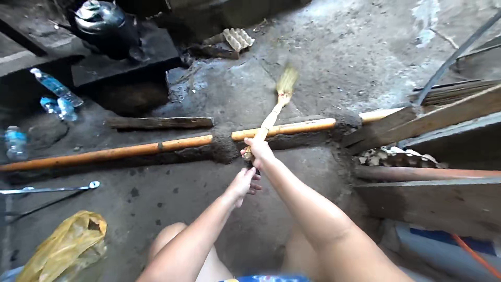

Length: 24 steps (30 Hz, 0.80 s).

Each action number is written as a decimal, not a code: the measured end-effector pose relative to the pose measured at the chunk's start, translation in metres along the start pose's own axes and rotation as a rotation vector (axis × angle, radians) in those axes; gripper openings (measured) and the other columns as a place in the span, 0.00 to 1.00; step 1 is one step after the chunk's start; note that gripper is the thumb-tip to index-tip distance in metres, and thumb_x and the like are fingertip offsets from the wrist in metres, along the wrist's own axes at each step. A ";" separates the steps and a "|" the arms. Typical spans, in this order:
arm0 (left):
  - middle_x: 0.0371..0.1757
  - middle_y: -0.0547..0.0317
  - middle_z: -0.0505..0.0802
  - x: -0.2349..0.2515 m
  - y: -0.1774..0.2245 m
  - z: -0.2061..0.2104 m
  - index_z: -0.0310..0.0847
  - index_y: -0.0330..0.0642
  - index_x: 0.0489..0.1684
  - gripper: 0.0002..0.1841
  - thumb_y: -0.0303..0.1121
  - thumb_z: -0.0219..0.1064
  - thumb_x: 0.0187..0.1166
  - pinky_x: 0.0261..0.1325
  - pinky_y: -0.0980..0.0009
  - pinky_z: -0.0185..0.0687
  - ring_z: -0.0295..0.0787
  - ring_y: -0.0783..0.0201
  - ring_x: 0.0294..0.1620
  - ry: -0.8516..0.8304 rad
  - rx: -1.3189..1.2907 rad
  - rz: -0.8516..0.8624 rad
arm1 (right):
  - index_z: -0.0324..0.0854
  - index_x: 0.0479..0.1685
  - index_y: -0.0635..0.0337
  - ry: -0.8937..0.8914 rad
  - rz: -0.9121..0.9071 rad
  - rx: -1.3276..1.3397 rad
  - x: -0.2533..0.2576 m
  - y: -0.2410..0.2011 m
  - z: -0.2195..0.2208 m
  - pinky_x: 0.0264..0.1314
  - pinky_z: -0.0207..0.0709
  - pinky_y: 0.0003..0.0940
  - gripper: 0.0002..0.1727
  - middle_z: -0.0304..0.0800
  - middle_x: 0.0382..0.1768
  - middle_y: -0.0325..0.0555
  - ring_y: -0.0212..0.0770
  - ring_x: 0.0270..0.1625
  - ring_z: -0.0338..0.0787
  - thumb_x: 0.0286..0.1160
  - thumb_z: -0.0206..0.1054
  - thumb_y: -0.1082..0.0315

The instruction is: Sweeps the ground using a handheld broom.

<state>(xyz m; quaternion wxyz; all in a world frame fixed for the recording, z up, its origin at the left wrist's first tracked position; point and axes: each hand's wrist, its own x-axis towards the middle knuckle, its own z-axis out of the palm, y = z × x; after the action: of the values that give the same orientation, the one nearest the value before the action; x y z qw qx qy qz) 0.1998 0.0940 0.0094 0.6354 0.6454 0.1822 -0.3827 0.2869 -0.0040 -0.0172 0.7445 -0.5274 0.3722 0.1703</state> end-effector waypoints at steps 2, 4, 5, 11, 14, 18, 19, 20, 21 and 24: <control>0.59 0.47 0.86 0.004 -0.001 -0.015 0.71 0.36 0.74 0.25 0.45 0.37 0.98 0.51 0.61 0.85 0.88 0.56 0.48 0.081 -0.106 -0.033 | 0.63 0.71 0.65 -0.047 0.029 -0.020 -0.006 0.012 0.019 0.27 0.85 0.33 0.25 0.79 0.35 0.51 0.40 0.22 0.84 0.82 0.68 0.65; 0.59 0.47 0.85 0.002 0.003 -0.025 0.70 0.37 0.75 0.24 0.44 0.38 0.98 0.51 0.62 0.84 0.88 0.57 0.47 0.106 -0.156 -0.014 | 0.67 0.65 0.59 -0.160 0.051 -0.026 -0.013 0.009 0.030 0.24 0.81 0.29 0.18 0.78 0.28 0.44 0.35 0.21 0.82 0.85 0.65 0.62; 0.60 0.47 0.86 0.000 0.004 -0.029 0.67 0.38 0.78 0.23 0.43 0.38 0.98 0.51 0.63 0.84 0.88 0.58 0.48 0.105 -0.161 0.020 | 0.68 0.61 0.57 -0.218 0.047 0.005 -0.015 0.004 0.032 0.21 0.79 0.27 0.14 0.77 0.26 0.41 0.33 0.20 0.80 0.86 0.63 0.61; 0.72 0.43 0.82 -0.009 0.003 -0.053 0.57 0.42 0.89 0.25 0.43 0.42 0.98 0.59 0.60 0.82 0.87 0.53 0.58 0.065 -0.072 0.079 | 0.65 0.74 0.55 -0.297 -0.174 -0.490 -0.046 -0.028 -0.011 0.25 0.79 0.27 0.21 0.78 0.28 0.40 0.32 0.21 0.79 0.89 0.60 0.59; 0.73 0.43 0.83 -0.013 0.006 -0.057 0.58 0.42 0.88 0.25 0.41 0.45 0.97 0.59 0.61 0.81 0.87 0.55 0.58 0.076 -0.060 0.041 | 0.58 0.87 0.50 -0.145 -0.220 -0.986 -0.087 -0.062 -0.086 0.30 0.83 0.39 0.34 0.83 0.37 0.50 0.40 0.26 0.84 0.84 0.66 0.60; 0.73 0.42 0.82 -0.018 0.010 -0.055 0.58 0.41 0.88 0.24 0.39 0.47 0.96 0.58 0.63 0.80 0.87 0.57 0.57 0.011 -0.021 0.041 | 0.59 0.89 0.49 -0.083 -0.245 -1.337 -0.140 -0.112 -0.206 0.22 0.80 0.44 0.41 0.86 0.39 0.57 0.43 0.22 0.83 0.72 0.71 0.62; 0.73 0.41 0.82 -0.019 0.011 -0.055 0.59 0.40 0.87 0.24 0.39 0.48 0.96 0.58 0.63 0.80 0.86 0.57 0.57 -0.011 0.009 0.039 | 0.60 0.89 0.49 -0.090 -0.221 -1.390 -0.143 -0.120 -0.225 0.21 0.79 0.44 0.41 0.86 0.38 0.58 0.44 0.20 0.83 0.72 0.72 0.63; 0.73 0.41 0.81 -0.019 0.011 -0.054 0.60 0.39 0.86 0.24 0.38 0.49 0.96 0.58 0.63 0.79 0.85 0.57 0.58 -0.029 0.040 0.041 | 0.62 0.88 0.49 -0.092 -0.184 -1.441 -0.139 -0.125 -0.232 0.23 0.80 0.48 0.39 0.87 0.39 0.60 0.47 0.21 0.83 0.75 0.73 0.64; 0.74 0.40 0.81 -0.018 0.011 -0.052 0.62 0.39 0.85 0.23 0.37 0.50 0.95 0.58 0.62 0.79 0.85 0.56 0.58 -0.043 0.070 0.042 | 0.66 0.86 0.49 -0.077 -0.166 -1.496 -0.128 -0.125 -0.231 0.26 0.81 0.52 0.36 0.87 0.40 0.62 0.50 0.24 0.85 0.76 0.73 0.63; 0.73 0.41 0.81 -0.013 0.010 -0.044 0.65 0.38 0.83 0.22 0.37 0.51 0.95 0.59 0.62 0.78 0.83 0.56 0.59 -0.063 0.145 0.061 | 0.70 0.82 0.56 -0.012 -0.160 -1.556 -0.074 -0.118 -0.175 0.44 0.80 0.63 0.30 0.87 0.46 0.70 0.61 0.37 0.87 0.82 0.70 0.60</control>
<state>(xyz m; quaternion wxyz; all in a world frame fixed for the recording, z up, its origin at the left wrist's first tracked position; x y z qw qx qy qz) 0.2101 0.1387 0.0212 0.6039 0.6825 0.1141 -0.3955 0.2484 -0.1986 0.0856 0.1729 -0.9220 0.1028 0.3310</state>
